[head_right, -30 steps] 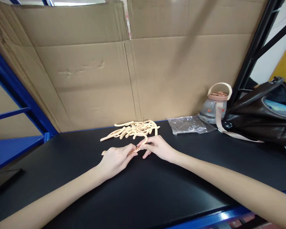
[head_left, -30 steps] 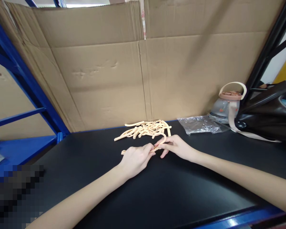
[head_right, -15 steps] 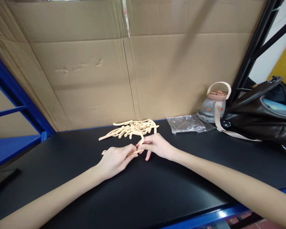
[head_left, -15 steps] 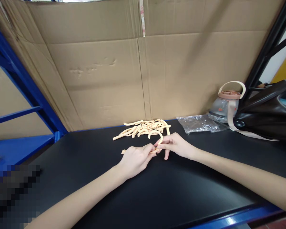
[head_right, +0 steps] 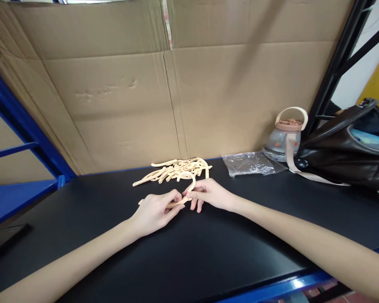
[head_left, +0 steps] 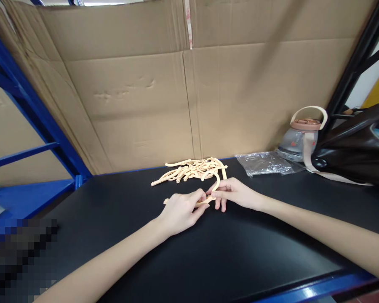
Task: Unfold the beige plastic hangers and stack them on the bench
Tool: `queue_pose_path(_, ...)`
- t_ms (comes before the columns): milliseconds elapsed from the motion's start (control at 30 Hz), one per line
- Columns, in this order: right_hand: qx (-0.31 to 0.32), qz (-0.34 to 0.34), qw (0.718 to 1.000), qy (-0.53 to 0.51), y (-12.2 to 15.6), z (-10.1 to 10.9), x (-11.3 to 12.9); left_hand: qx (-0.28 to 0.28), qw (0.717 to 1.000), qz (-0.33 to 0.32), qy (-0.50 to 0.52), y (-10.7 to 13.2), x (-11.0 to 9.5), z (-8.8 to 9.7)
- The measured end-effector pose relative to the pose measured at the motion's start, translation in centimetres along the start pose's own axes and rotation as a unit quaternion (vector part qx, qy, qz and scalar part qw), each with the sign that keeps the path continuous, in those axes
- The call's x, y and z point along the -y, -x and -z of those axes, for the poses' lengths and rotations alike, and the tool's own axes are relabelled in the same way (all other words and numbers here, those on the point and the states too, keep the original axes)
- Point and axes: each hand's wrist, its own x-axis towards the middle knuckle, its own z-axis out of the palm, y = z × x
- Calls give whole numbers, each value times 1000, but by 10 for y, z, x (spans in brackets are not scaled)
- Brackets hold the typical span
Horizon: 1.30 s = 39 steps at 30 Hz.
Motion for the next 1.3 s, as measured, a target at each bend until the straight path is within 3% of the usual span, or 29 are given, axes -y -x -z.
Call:
queue_pose_path(167,-48,7,999,-1,-3,-3,-8,-2,1000,24,3,-1,0,1)
queue_pose_path(400,-41,-11,999,-8,-1,3,-8,1,1000,22,14,0,3,-2)
queue_pose_path(533,-34,-15,999,-10,-2,4,-9,-4,1000,-23,-20,0,4,-4)
queue_pose_path(667,-54,6,996,71,-6,13,-9,-35,998,-49,-14,-1,7,-5)
queue_pose_path(800,-213,42,952,215,-9,45,-11,-58,998,-5,39,-2,11,-5)
queue_pose_path(900,-277,38,917,285,-7,69,-14,-59,996,14,59,-2,11,-4)
queue_pose_path(1000,-283,30,887,364,-6,75,-16,-56,997,18,51,-1,10,-3)
queue_pose_path(1133,-261,34,859,440,-7,59,-17,-56,997,17,41,-1,8,-2)
queue_pose_path(1300,-269,26,847,458,-7,48,-22,-61,997,19,41,-1,9,-4)
